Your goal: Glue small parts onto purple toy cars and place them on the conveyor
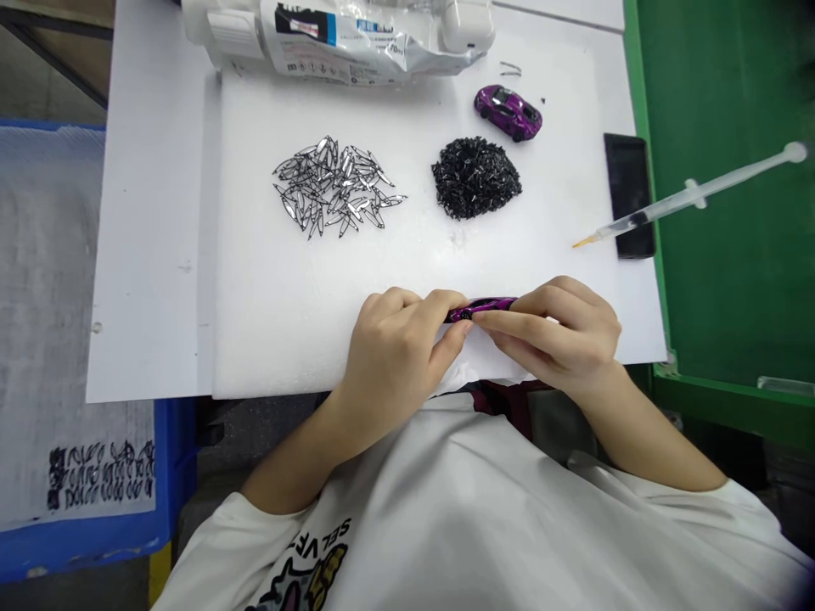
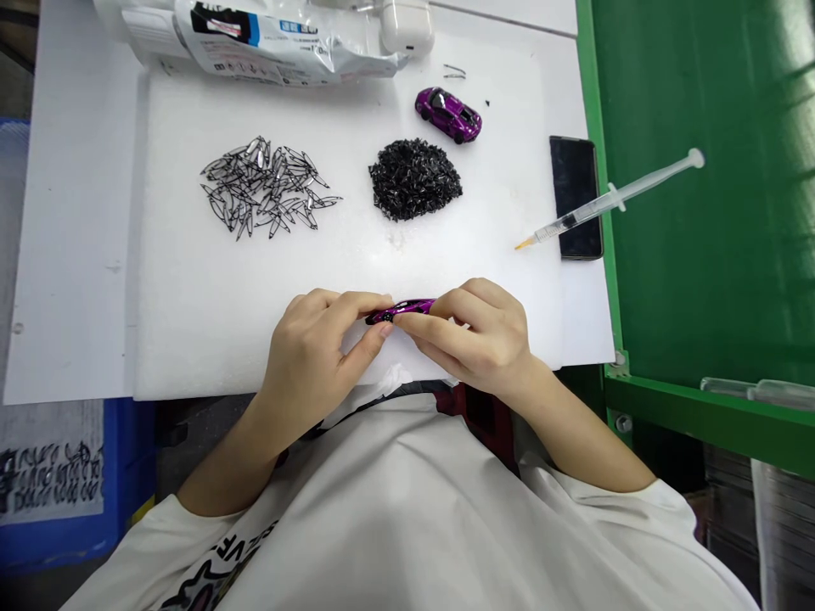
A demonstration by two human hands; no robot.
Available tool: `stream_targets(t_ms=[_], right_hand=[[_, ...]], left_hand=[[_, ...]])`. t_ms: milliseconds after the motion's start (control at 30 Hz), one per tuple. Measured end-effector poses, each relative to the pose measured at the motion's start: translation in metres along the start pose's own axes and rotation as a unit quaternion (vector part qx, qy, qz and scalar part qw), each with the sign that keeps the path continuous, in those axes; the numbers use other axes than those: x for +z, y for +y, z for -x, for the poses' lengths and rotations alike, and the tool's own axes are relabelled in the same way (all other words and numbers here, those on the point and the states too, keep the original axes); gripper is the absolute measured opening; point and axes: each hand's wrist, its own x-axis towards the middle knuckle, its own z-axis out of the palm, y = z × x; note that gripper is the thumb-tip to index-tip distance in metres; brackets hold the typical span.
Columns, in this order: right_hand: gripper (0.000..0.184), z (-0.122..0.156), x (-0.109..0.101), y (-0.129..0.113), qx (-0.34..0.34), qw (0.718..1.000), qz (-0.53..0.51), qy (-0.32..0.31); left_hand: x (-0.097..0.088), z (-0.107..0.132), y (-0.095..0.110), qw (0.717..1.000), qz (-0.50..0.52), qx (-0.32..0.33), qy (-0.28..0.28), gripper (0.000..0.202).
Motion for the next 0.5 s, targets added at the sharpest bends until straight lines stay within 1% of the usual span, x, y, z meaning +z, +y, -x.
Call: stream_targets(t_ms=[67, 133, 200, 267, 367, 500], right_hand=[[0.015, -0.001, -0.001, 0.005, -0.024, 1.0, -0.002, -0.011], [0.017, -0.002, -0.002, 0.012, -0.063, 0.998, -0.003, -0.021], [0.019, -0.002, -0.001, 0.018, -0.098, 0.995, -0.002, -0.02], [0.02, -0.002, 0.001, 0.023, -0.115, 0.993, -0.009, -0.013], [0.015, -0.001, 0.002, 0.025, -0.107, 0.994, -0.034, -0.009], [0.012, 0.0, 0.0, 0.024, -0.053, 0.994, -0.098, -0.005]], left_hand=[[-0.001, 0.0, 0.0, 1.0, 0.001, 0.001, -0.002, 0.016], [-0.002, 0.001, 0.0, 1.0, 0.001, 0.002, -0.004, 0.015], [-0.002, 0.001, -0.001, 1.0, -0.001, 0.002, -0.005, 0.015], [-0.001, 0.001, -0.001, 1.0, -0.002, 0.0, -0.005, 0.016], [0.0, 0.0, 0.0, 1.0, -0.001, 0.0, -0.006, 0.017], [0.0, 0.0, 0.0, 1.0, 0.001, 0.005, -0.002, 0.017]])
